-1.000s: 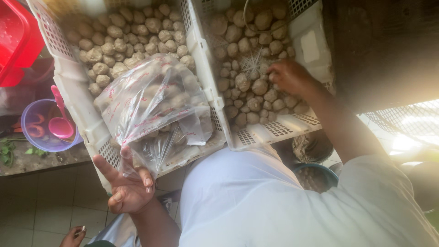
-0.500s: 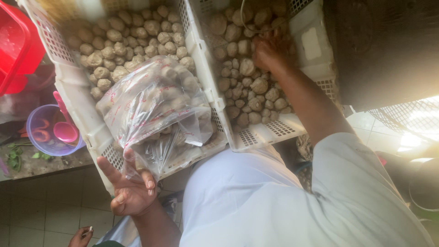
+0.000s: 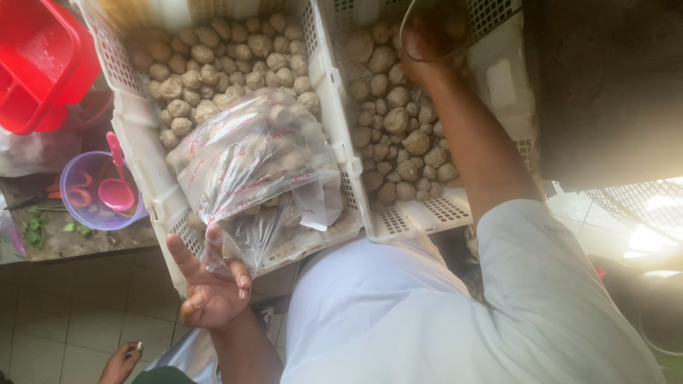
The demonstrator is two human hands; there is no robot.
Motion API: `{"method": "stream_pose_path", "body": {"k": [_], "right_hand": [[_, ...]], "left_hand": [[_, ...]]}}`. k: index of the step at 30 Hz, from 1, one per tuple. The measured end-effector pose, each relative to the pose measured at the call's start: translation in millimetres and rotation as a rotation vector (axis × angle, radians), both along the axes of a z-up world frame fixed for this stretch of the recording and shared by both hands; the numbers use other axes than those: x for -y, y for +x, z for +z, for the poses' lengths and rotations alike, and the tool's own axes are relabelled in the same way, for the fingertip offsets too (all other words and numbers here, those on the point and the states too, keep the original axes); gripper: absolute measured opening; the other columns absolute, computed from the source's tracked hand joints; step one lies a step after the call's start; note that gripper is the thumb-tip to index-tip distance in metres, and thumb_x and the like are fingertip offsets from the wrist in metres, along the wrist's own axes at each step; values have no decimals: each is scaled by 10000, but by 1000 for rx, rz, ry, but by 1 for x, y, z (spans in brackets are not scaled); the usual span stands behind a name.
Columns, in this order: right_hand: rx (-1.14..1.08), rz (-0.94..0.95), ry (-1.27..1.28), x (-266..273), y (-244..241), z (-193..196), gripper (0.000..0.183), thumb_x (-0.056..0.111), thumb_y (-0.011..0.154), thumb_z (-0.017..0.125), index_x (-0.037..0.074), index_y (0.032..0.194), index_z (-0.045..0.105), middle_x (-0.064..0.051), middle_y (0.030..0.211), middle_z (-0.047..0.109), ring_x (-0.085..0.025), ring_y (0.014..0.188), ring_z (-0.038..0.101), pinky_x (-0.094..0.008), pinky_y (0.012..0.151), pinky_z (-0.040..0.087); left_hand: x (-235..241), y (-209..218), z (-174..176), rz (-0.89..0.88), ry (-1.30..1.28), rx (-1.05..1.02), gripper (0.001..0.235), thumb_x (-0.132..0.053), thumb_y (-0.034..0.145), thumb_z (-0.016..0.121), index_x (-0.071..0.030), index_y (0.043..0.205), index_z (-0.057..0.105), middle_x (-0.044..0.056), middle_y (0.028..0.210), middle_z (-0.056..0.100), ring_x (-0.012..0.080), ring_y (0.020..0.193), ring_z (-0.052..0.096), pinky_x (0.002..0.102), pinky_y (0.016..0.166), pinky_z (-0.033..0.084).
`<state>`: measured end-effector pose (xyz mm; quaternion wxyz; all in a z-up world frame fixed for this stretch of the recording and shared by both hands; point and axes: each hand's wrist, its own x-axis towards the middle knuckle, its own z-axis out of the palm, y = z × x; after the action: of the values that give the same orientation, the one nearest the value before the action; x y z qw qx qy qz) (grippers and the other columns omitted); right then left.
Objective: The person picks round meatballs from a white crate and places them into a clear plastic bag held in the left hand. The bag is gradually filled as the person continues to transfer meatballs from the crate.
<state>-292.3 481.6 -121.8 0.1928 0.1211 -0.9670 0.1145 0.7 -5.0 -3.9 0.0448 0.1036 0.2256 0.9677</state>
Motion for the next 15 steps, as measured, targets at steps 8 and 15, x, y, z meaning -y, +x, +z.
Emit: {"method": "stream_pose_path", "body": {"k": [8,15], "right_hand": [[396,-299,66,-47,34,5,315,143,929,743,-31,1187,696,-262,1230,657,-397,1079,643,-476,894,542],[812,10,72,-17,144,53,407,249,963,666,83,1335,648,-198,1337,609,-371,1242,568,-497,1056,463]], "left_hand": [[0,1,-5,-14,10,-27,932,-172,892,573,-309,1739,210,244,1690,334,348,961,734,304,689,597],[2,-2,-2,-48,2,-32,943,-173,889,576,-308,1740,192,227,1733,307,349,1008,722,312,714,598]]}}
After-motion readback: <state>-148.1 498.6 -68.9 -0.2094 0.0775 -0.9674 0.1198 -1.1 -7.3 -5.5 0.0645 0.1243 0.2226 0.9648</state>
